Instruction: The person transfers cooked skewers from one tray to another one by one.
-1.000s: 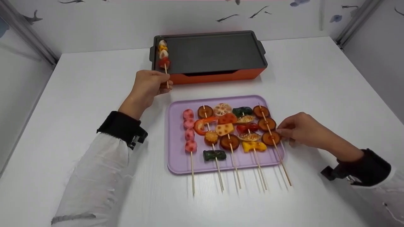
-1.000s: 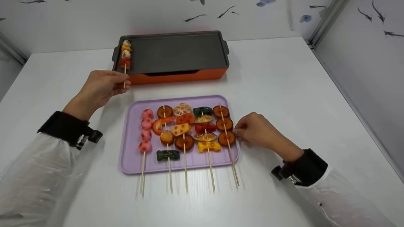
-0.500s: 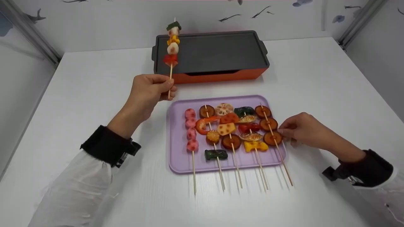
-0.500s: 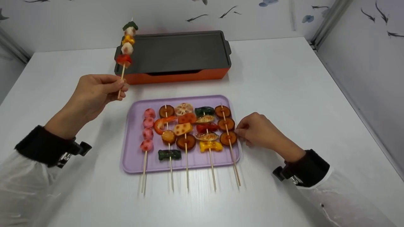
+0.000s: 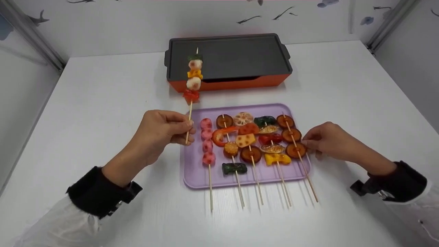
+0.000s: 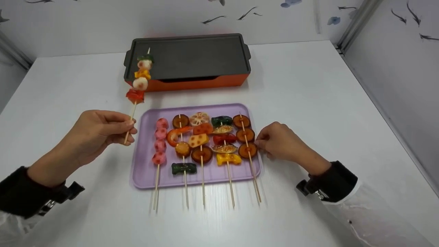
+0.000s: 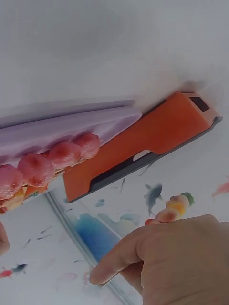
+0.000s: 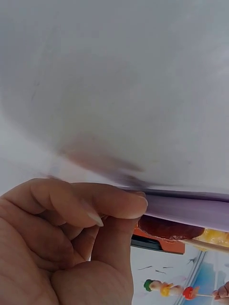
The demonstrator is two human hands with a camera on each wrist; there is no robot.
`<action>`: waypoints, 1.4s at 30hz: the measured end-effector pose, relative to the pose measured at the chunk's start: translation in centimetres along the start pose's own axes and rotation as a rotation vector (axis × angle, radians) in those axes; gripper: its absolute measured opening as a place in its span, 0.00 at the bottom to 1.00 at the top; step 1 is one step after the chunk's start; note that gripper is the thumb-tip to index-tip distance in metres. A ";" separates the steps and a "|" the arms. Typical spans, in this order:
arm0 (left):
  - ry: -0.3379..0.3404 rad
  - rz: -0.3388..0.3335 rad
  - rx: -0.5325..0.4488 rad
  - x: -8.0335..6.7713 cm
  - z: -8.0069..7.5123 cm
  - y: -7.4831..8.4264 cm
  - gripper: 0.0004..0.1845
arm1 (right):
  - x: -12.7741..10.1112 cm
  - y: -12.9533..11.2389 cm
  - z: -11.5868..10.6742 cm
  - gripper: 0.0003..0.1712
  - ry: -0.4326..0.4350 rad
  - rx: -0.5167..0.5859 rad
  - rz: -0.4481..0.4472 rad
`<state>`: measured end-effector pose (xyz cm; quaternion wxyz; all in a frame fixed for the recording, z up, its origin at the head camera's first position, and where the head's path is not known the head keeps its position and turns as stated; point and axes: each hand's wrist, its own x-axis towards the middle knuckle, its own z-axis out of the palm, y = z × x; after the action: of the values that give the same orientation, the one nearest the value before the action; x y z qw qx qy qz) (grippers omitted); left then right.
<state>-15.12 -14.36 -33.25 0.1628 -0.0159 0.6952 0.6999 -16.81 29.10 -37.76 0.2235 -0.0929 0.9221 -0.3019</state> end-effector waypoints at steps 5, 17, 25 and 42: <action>-0.043 -0.084 -0.004 -1.8 0.7 -1.2 0.10 | -0.1 0.1 -0.1 0.10 0.006 -0.007 0.005; -0.087 -0.179 -0.032 -5.2 2.4 -5.4 0.12 | 0.1 0.3 -0.1 0.10 0.011 -0.013 -0.015; -0.093 -0.221 -0.036 -5.9 2.5 -6.6 0.10 | -0.1 0.2 -0.1 0.10 0.008 -0.004 -0.007; 0.028 -0.329 0.145 -6.1 2.5 -7.0 0.07 | 0.0 0.2 0.0 0.11 0.009 0.004 0.006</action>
<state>-7.09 -13.35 -38.44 0.2663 -0.1272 0.7342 0.6115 -16.83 29.27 -37.88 0.2203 -0.0885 0.9227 -0.3037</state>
